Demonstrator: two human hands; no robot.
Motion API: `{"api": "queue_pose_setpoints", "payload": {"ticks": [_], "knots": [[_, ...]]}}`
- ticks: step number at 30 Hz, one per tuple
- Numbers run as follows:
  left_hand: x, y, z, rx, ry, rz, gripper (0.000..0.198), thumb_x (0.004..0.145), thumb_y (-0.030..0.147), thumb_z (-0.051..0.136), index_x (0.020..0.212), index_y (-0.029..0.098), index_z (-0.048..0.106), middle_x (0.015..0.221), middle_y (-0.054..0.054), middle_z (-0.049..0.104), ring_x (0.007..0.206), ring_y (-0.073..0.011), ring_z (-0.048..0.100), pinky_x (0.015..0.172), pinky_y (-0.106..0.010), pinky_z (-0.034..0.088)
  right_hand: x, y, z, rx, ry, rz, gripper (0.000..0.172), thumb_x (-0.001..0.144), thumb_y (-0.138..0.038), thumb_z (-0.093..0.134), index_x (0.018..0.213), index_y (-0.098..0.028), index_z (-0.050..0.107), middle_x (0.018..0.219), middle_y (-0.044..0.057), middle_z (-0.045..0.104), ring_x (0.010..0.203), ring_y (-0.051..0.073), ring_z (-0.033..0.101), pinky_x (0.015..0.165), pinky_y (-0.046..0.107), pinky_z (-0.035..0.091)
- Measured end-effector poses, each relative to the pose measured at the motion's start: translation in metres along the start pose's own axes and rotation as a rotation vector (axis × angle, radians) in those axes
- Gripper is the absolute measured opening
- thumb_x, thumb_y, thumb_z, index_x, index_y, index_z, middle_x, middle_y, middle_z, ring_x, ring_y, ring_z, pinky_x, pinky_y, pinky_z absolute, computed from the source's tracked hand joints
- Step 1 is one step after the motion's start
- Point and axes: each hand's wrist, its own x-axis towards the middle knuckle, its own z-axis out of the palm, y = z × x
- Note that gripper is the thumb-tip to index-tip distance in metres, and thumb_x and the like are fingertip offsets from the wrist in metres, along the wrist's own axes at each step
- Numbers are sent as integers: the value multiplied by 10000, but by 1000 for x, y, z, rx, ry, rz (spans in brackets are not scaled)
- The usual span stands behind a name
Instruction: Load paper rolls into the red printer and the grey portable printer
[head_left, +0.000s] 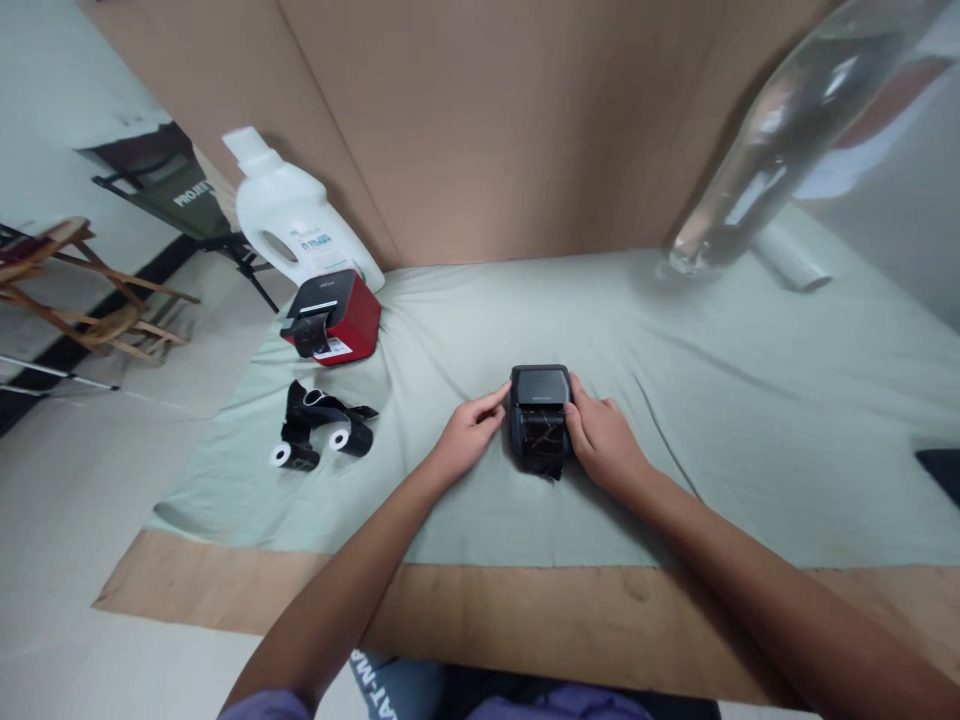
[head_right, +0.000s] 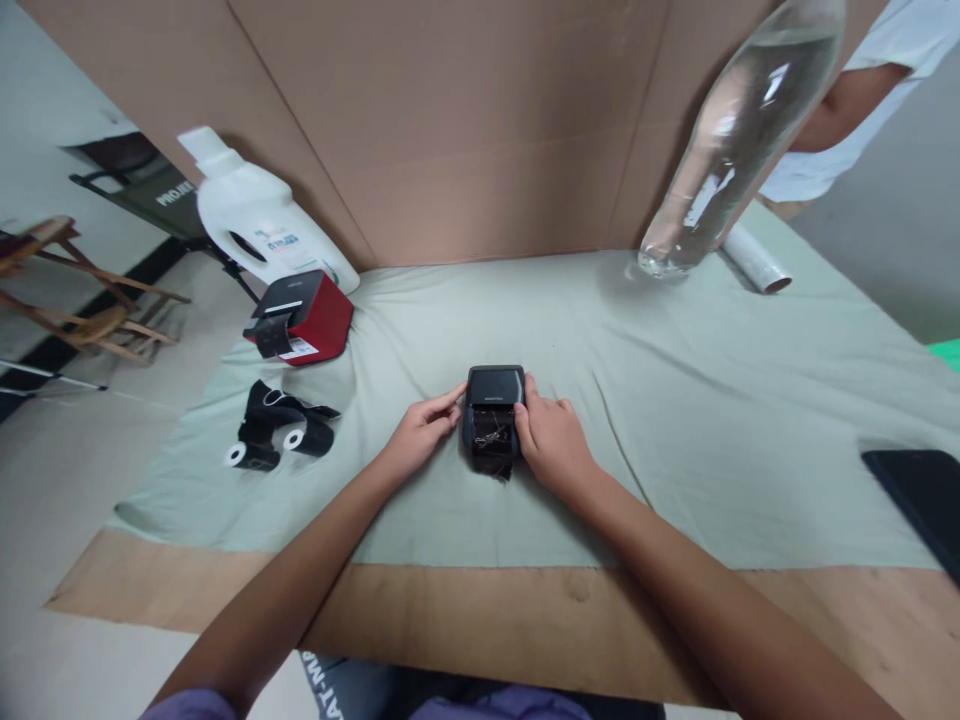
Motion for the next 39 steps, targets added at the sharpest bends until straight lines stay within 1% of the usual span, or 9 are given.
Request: {"api": "queue_pose_setpoints", "payload": {"ticks": [5,8,11,15,18,21,26,34,39], "knots": [[18,8,-5,-36,-50,-34,751,788,170,537,1536,159,475,720,36,478,650,-126,370,696,-259,358,0,-1,0,-6,6,-5,611,1065,-356,166,1542,-17,342,977,169,747,884,305,672,821,401,374],[33,13,-10,41,-91,-85,812,773,120,500,1578,176,405,686,35,496,610,-132,378,645,-256,347,-1,-2,0,0,21,-2,608,1062,-349,166,1520,-3,366,1016,182,747,910,307,674,843,407,378],[38,20,-16,233,-75,-55,732,824,130,481,1552,207,456,695,25,548,613,-142,418,655,-257,369,-2,-2,-2,-1,8,8,613,1064,-346,159,1512,14,370,1037,195,745,917,307,680,853,409,381],[33,39,-18,565,-40,-7,636,892,160,474,1519,266,507,828,-18,696,709,-179,554,741,-282,429,-2,-2,-2,4,11,-5,599,1068,-345,165,1509,1,376,1005,180,749,880,302,678,831,405,390],[33,61,-14,766,-14,37,504,911,174,498,1380,261,661,1003,-70,767,864,-231,648,815,-319,461,-2,-1,-1,4,31,-10,593,1070,-349,165,1504,-12,389,993,171,749,854,296,674,819,400,394],[41,81,-7,892,-91,105,347,915,189,543,1140,272,795,1135,-71,767,985,-264,676,845,-336,468,-2,0,0,-4,46,-20,585,1068,-351,178,1503,-27,400,991,164,750,846,289,676,817,394,393],[57,93,11,1103,-213,-28,238,836,252,700,1042,244,818,967,-106,777,853,-277,685,716,-331,448,-2,1,-1,-8,25,-15,601,1061,-335,182,1502,16,390,1016,187,750,869,307,679,826,409,402],[62,85,19,1163,-181,37,181,783,209,729,950,202,800,911,-118,751,869,-281,680,748,-337,463,-1,2,0,6,64,-26,586,1054,-335,195,1505,-27,406,953,156,754,801,298,670,787,410,414],[51,105,8,1026,-120,121,201,772,222,715,960,184,775,951,-110,729,913,-300,657,793,-369,447,-1,1,0,-5,67,-32,585,1052,-337,198,1499,-31,415,924,148,751,774,301,671,764,415,435]]}}
